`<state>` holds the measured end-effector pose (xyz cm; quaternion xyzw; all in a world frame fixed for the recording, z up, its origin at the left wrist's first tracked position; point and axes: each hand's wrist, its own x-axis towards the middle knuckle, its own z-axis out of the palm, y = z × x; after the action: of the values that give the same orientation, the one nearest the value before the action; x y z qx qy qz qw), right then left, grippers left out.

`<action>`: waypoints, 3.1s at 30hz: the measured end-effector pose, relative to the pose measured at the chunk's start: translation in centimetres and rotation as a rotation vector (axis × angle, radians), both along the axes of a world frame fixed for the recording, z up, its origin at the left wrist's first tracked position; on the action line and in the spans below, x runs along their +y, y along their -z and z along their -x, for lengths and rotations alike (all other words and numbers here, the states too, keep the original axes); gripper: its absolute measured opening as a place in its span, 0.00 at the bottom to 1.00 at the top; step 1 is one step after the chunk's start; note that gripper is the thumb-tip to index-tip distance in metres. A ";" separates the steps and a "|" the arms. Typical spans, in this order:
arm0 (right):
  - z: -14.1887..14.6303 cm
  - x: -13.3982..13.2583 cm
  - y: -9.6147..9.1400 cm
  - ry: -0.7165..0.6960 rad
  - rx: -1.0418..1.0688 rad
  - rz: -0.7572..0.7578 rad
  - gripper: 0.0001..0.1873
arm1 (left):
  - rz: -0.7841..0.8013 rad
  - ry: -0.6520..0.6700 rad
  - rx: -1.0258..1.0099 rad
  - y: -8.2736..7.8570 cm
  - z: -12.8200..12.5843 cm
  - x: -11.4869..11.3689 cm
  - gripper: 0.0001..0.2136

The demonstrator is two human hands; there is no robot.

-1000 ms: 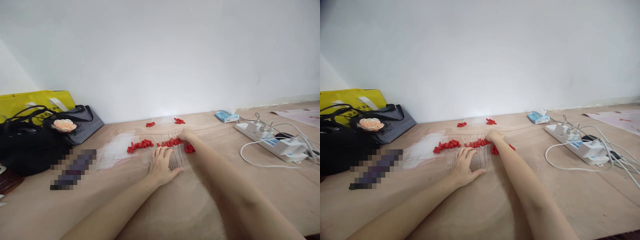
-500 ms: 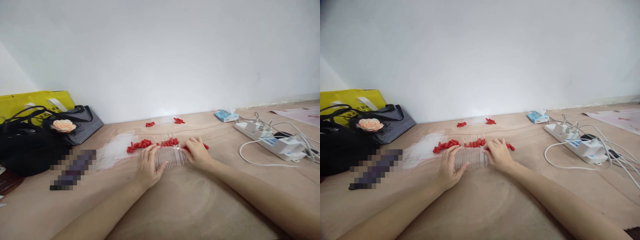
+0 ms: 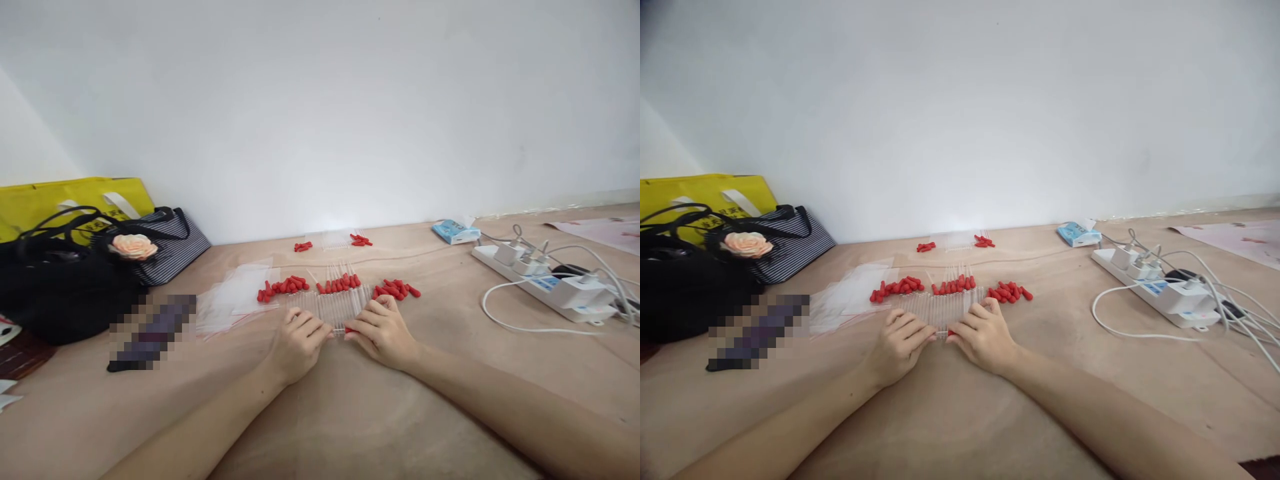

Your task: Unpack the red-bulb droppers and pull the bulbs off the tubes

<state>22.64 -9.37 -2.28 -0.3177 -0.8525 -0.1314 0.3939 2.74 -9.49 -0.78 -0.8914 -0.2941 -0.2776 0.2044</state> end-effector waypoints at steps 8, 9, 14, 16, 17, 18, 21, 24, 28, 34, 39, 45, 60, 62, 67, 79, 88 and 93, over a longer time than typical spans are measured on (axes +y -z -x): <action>-0.3 -0.3 -0.2 -0.008 -0.025 -0.099 0.12 | -0.045 0.026 -0.030 -0.2 0.0 -0.4 0.09; -0.4 -0.3 -0.1 -0.016 -0.031 -0.107 0.12 | -0.051 0.039 -0.039 -0.2 0.0 -0.4 0.09; -0.8 -0.5 0.0 -0.041 -0.052 -0.131 0.12 | -0.069 0.082 -0.061 0.0 0.0 -0.5 0.08; -0.9 -0.5 -0.1 -0.042 -0.066 -0.135 0.14 | -0.067 0.088 -0.059 -0.1 0.0 -0.5 0.08; -0.9 -0.5 -0.2 -0.043 -0.075 -0.139 0.14 | -0.066 0.090 -0.059 -0.1 0.0 -0.5 0.09; -1.0 -0.5 -0.3 -0.046 -0.085 -0.143 0.15 | -0.065 0.091 -0.060 -0.2 -0.1 -0.5 0.09; -1.0 -0.5 -0.4 -0.064 -0.123 -0.163 0.16 | -0.062 0.097 -0.067 -0.2 -0.2 -0.6 0.10; -1.1 -0.4 -0.3 -0.096 -0.164 -0.172 0.16 | -0.056 0.112 -0.070 -0.2 -0.1 -0.7 0.10; -2.2 0.0 -0.2 -0.119 -0.169 -0.132 0.14 | -0.023 0.078 -0.109 -0.2 0.8 -0.3 0.10; -4.5 1.8 -0.8 0.164 0.127 0.027 0.11 | 0.315 -0.158 -0.327 -1.0 2.1 1.0 0.08; -6.0 5.3 -2.0 0.481 0.230 0.243 0.14 | 0.809 -0.351 -0.426 -2.5 0.7 2.8 0.08; -8.8 10.1 -2.7 0.809 0.269 0.785 0.14 | 1.093 -0.471 -0.320 -3.7 -2.2 4.8 0.15; -9.8 11.0 -1.1 0.814 0.156 0.871 0.18 | 0.986 -0.579 -0.196 -3.6 -4.6 5.7 0.16; -9.7 10.9 -1.2 0.836 0.163 0.840 0.18 | 0.912 -0.619 -0.182 -3.4 -3.9 6.6 0.11; -9.2 10.6 -1.4 0.908 0.192 0.739 0.18 | 0.799 -0.704 -0.123 -3.1 -2.7 8.4 0.11; -8.0 9.6 -1.6 0.882 0.276 0.487 0.16 | 0.800 -0.798 -0.060 -4.0 -3.2 9.0 0.12; -3.7 6.2 -1.8 0.319 0.176 -0.050 0.12 | 0.327 -0.477 0.005 -3.1 -0.1 4.2 0.10; -0.3 3.2 -1.5 0.029 -0.109 -0.153 0.14 | -0.125 -0.096 0.096 -0.4 1.7 2.0 0.10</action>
<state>22.94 -6.18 -0.76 -0.2913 -0.8553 -0.2189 0.3683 1.00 -7.45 -0.38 -0.8741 -0.3084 -0.2422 0.2866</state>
